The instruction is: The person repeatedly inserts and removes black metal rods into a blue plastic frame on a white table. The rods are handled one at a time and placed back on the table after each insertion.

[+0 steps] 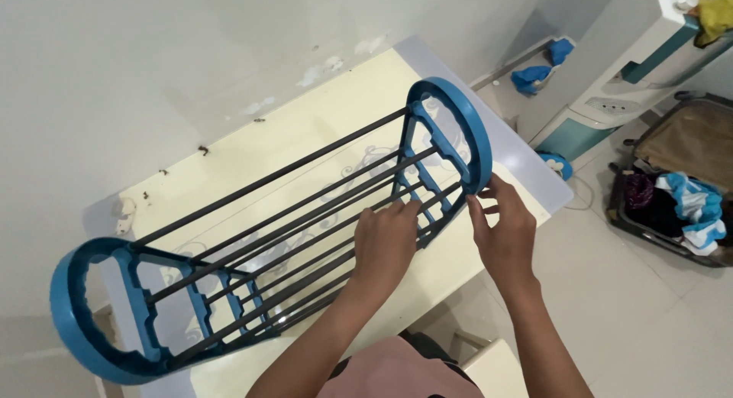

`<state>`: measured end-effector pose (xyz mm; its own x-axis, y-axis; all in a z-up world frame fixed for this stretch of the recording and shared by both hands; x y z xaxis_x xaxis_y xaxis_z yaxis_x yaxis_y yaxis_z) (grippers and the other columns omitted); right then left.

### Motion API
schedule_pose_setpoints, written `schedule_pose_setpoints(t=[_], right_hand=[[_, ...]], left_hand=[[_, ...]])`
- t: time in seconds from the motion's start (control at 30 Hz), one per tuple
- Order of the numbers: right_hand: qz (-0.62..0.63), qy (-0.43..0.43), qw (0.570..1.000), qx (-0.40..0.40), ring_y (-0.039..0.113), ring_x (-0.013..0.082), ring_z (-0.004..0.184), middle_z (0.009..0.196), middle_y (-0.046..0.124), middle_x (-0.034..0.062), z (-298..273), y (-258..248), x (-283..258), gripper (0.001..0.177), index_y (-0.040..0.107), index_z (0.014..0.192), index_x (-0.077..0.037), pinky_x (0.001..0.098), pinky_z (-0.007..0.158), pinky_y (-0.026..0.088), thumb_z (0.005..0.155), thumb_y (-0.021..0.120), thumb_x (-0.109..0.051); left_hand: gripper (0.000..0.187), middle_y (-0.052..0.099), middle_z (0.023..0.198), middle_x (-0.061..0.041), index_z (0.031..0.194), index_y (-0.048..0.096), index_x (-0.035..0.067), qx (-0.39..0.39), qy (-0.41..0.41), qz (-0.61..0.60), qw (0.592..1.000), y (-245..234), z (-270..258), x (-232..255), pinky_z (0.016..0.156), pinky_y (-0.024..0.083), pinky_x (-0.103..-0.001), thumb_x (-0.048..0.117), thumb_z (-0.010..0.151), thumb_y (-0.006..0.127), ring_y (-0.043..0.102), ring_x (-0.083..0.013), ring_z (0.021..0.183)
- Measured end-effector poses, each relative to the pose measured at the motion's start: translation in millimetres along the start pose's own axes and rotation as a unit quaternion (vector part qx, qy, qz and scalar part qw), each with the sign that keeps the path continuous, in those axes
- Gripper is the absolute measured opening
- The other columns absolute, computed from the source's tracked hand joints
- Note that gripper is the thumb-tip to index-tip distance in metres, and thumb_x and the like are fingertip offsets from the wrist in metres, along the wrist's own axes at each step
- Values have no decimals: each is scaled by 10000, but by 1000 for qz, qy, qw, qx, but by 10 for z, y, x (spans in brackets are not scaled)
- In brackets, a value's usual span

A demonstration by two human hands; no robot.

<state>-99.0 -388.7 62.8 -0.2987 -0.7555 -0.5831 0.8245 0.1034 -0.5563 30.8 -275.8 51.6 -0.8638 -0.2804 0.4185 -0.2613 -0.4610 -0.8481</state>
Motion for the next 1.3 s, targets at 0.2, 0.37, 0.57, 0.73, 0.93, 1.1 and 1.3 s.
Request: schedule_pose_setpoints(t=[0.2, 0.37, 0.57, 0.73, 0.93, 1.1, 1.3], right_hand=[[-14, 22, 1000, 4, 751, 277, 915, 1036, 729, 183, -21, 47, 0, 292, 618, 1227, 46, 337, 693, 610, 957, 717, -1], [-24, 26, 999, 20, 744, 288, 903, 1025, 717, 192, -45, 72, -27, 283, 605, 1221, 62, 350, 712, 611, 958, 701, 22], [-32, 39, 998, 32, 741, 291, 909, 1025, 703, 195, -55, 100, -46, 269, 601, 1194, 65, 340, 716, 621, 947, 702, 34], [6, 68, 997, 20, 757, 276, 918, 988, 725, 178, -6, 123, 36, 221, 628, 1124, 65, 348, 808, 620, 926, 713, 15], [59, 110, 992, -13, 774, 279, 1030, 977, 768, 174, 8, 138, 166, 162, 665, 1091, 42, 357, 880, 584, 949, 704, -24], [60, 112, 992, -25, 770, 285, 1042, 995, 769, 178, -24, 137, 176, 164, 656, 1119, 38, 354, 883, 585, 969, 686, -21], [17, 94, 995, -4, 767, 327, 1003, 964, 754, 209, -41, 151, 134, 155, 628, 1079, 53, 381, 835, 580, 955, 692, -16]], left_hand=[[189, 727, 828, -88, 1050, 728, 56, 39, -6, -1, 999, -96, 61, -20, 684, 468, -397, 32, 864, 703, 714, -259, 753], [215, 730, 848, -81, 1079, 724, 61, 31, -13, -6, 999, -135, 74, -2, 668, 468, -399, 45, 866, 711, 716, -261, 722], [230, 731, 877, -78, 1066, 719, 74, 10, -22, 2, 1000, -173, 67, 38, 683, 480, -406, 24, 843, 697, 719, -269, 736], [215, 712, 920, -135, 1055, 666, 23, -56, -41, -40, 997, -92, 162, 46, 708, 550, -454, 88, 855, 707, 720, -337, 772], [232, 690, 967, -187, 1037, 621, -16, -99, -23, -86, 991, 144, 407, 203, 671, 593, -455, 147, 891, 699, 732, -370, 851], [170, 716, 917, -145, 1089, 645, 35, -48, 24, -92, 994, 217, 527, 262, 635, 584, -462, 111, 937, 635, 741, -360, 775], [61, 699, 875, -155, 962, 601, 22, -91, -4, -80, 993, 228, 550, 210, 631, 582, -474, 56, 921, 631, 743, -362, 775]])
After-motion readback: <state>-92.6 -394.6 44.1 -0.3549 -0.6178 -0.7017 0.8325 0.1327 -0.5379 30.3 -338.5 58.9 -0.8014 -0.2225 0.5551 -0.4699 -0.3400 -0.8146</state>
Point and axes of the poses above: each hand's wrist, its own z-axis towards the middle knuckle, its own y-axis out of the palm, x = y × z, the point moved 5 cm from there along z, towards the middle knuckle
